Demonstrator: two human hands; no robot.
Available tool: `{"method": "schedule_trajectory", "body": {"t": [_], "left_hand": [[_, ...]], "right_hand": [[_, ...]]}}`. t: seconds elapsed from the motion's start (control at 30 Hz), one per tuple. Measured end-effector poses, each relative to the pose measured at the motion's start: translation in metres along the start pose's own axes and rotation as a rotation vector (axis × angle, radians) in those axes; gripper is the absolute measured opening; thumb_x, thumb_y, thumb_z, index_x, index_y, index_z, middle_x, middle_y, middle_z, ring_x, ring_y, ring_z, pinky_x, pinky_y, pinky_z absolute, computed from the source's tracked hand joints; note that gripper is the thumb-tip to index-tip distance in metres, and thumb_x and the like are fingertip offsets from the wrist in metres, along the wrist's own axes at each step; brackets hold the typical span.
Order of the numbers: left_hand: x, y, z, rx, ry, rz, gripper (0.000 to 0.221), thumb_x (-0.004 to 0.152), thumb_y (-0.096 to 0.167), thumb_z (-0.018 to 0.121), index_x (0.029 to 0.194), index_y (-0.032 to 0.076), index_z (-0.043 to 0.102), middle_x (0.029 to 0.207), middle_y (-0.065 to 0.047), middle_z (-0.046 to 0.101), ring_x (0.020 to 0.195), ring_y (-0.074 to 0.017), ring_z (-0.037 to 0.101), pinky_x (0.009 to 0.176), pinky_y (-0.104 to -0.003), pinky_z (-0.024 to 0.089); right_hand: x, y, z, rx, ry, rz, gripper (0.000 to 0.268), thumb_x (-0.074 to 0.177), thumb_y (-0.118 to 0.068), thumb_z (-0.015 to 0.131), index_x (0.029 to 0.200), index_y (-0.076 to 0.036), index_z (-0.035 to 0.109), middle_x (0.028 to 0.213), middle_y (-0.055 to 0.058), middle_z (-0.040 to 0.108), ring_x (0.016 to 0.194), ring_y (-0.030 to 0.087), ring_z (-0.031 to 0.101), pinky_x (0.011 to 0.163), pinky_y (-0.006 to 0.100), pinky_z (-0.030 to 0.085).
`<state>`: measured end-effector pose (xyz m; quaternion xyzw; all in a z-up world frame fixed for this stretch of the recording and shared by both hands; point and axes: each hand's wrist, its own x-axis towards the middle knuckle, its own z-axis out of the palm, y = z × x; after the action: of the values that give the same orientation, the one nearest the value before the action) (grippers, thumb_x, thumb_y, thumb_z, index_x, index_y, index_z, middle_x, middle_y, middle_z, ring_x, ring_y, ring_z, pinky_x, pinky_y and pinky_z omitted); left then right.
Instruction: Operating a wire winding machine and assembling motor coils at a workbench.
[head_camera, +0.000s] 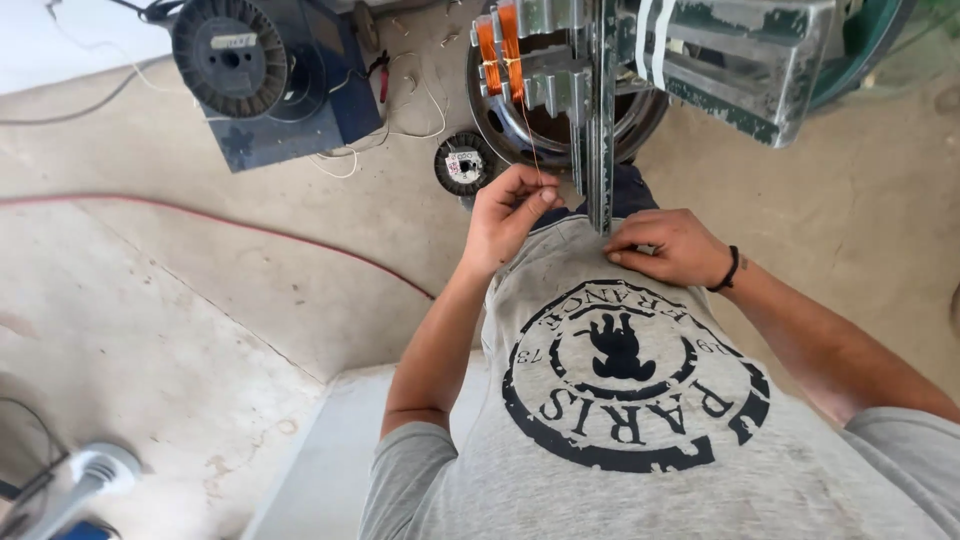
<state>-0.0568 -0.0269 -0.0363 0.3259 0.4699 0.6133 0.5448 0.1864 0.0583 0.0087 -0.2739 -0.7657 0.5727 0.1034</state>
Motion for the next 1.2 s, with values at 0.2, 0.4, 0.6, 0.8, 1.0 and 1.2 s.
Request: {"method": "schedule_trajectory", "body": {"t": [0.2, 0.4, 0.6, 0.8, 1.0, 1.2], "left_hand": [[-0.01, 0.062, -0.024, 0.241, -0.225, 0.029, 0.01, 0.095, 0.009, 0.076, 0.104, 0.008, 0.076, 0.083, -0.005, 0.079, 0.083, -0.0105, 0.075, 0.082, -0.027, 0.058], [-0.028, 0.078, -0.013, 0.37, -0.255, 0.077, 0.011, 0.09, 0.014, 0.082, 0.101, 0.013, 0.079, 0.084, -0.003, 0.079, 0.085, -0.0175, 0.077, 0.085, -0.031, 0.058], [-0.041, 0.071, -0.003, 0.246, -0.141, 0.012, 0.012, 0.091, 0.003, 0.078, 0.103, 0.006, 0.078, 0.086, -0.007, 0.08, 0.09, -0.0144, 0.077, 0.086, -0.032, 0.059], [-0.051, 0.076, 0.029, 0.253, 0.022, 0.037, 0.012, 0.093, 0.003, 0.077, 0.105, 0.004, 0.077, 0.084, -0.009, 0.079, 0.09, -0.0184, 0.077, 0.085, -0.034, 0.06], [-0.057, 0.086, 0.052, 0.331, 0.12, 0.071, 0.009, 0.094, 0.005, 0.077, 0.102, 0.003, 0.076, 0.08, -0.006, 0.078, 0.084, -0.0136, 0.076, 0.081, -0.031, 0.06], [-0.027, 0.098, 0.033, 0.407, -0.03, 0.226, 0.005, 0.094, 0.011, 0.077, 0.098, 0.007, 0.078, 0.08, -0.007, 0.075, 0.079, -0.0241, 0.076, 0.078, -0.034, 0.06]], "right_hand": [[-0.01, -0.025, 0.036, -0.051, 0.147, 0.079, 0.005, 0.089, -0.018, 0.079, 0.095, -0.017, 0.079, 0.08, 0.004, 0.073, 0.071, 0.021, 0.07, 0.061, 0.031, 0.054], [0.0, -0.059, 0.041, 0.021, 0.253, 0.184, 0.018, 0.094, -0.022, 0.076, 0.108, -0.012, 0.078, 0.072, 0.005, 0.073, 0.063, 0.019, 0.068, 0.057, 0.034, 0.052], [0.017, -0.071, 0.036, -0.108, 0.076, -0.015, 0.02, 0.09, -0.027, 0.077, 0.107, -0.016, 0.077, 0.08, 0.01, 0.077, 0.076, 0.032, 0.074, 0.064, 0.045, 0.056], [0.015, -0.047, 0.025, 0.017, -0.02, -0.138, 0.008, 0.094, -0.021, 0.075, 0.098, -0.014, 0.076, 0.085, 0.006, 0.078, 0.079, 0.029, 0.075, 0.066, 0.038, 0.058], [0.012, -0.037, 0.004, 0.089, -0.032, -0.352, 0.009, 0.094, -0.021, 0.076, 0.097, -0.012, 0.076, 0.079, 0.006, 0.073, 0.068, 0.03, 0.071, 0.057, 0.041, 0.055], [0.007, -0.052, 0.007, 0.03, 0.16, -0.65, 0.012, 0.094, -0.022, 0.073, 0.09, -0.012, 0.078, 0.074, -0.001, 0.069, 0.055, 0.018, 0.064, 0.049, 0.032, 0.051]]}}
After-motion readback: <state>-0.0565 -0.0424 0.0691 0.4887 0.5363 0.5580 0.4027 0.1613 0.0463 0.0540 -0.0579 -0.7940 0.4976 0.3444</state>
